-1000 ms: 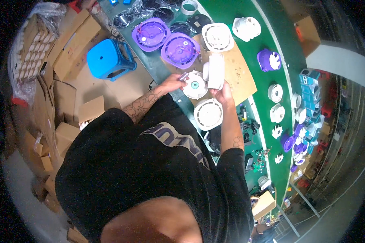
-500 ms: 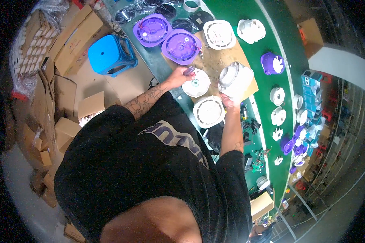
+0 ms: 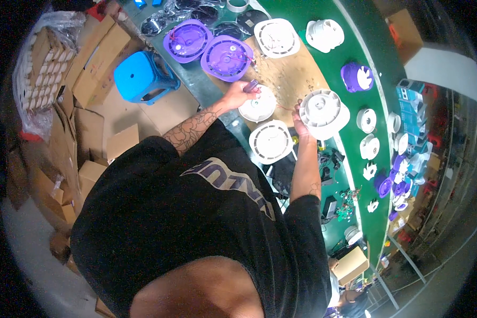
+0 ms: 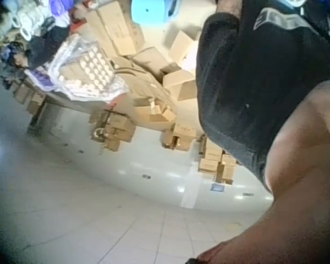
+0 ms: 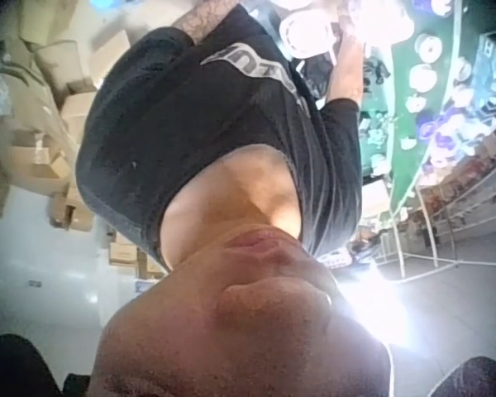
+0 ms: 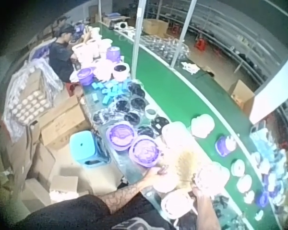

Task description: The person assembles circular plastic housings and covers by hand on an industrial assembly line, using a rubber mallet to secure the components together.

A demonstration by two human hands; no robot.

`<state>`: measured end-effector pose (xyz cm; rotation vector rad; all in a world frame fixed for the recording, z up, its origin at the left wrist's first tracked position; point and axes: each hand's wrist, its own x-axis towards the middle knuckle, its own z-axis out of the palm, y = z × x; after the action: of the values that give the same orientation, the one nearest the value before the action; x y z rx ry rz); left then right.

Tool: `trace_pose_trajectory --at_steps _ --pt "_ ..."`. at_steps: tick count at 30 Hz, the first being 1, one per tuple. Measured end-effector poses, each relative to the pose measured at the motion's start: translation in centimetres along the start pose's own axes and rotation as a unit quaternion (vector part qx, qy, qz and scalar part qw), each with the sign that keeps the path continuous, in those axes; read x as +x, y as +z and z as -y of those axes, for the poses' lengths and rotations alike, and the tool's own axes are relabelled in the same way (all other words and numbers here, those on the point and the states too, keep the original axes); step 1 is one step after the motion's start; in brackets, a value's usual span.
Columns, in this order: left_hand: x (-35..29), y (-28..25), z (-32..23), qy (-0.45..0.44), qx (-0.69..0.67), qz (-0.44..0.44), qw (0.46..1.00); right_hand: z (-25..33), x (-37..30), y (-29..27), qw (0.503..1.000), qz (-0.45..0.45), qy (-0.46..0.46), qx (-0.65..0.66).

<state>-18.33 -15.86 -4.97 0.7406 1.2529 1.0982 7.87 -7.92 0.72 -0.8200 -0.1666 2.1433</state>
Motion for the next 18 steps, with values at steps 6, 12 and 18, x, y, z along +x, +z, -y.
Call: trace_pose_trajectory --at_steps 6,12,18 --pt "0.9 1.3 -0.8 -0.011 0.012 -0.003 1.0 0.7 0.1 -0.5 0.995 -0.078 -0.007 -0.062" --pt "2.9 2.9 -1.0 -0.014 0.055 0.025 0.998 2.7 0.8 -4.4 0.992 -0.073 0.0 -0.1" --pt "4.8 6.0 -1.9 -0.068 0.0 0.025 0.997 3.4 1.0 -8.3 0.994 -0.091 0.063 -0.024"
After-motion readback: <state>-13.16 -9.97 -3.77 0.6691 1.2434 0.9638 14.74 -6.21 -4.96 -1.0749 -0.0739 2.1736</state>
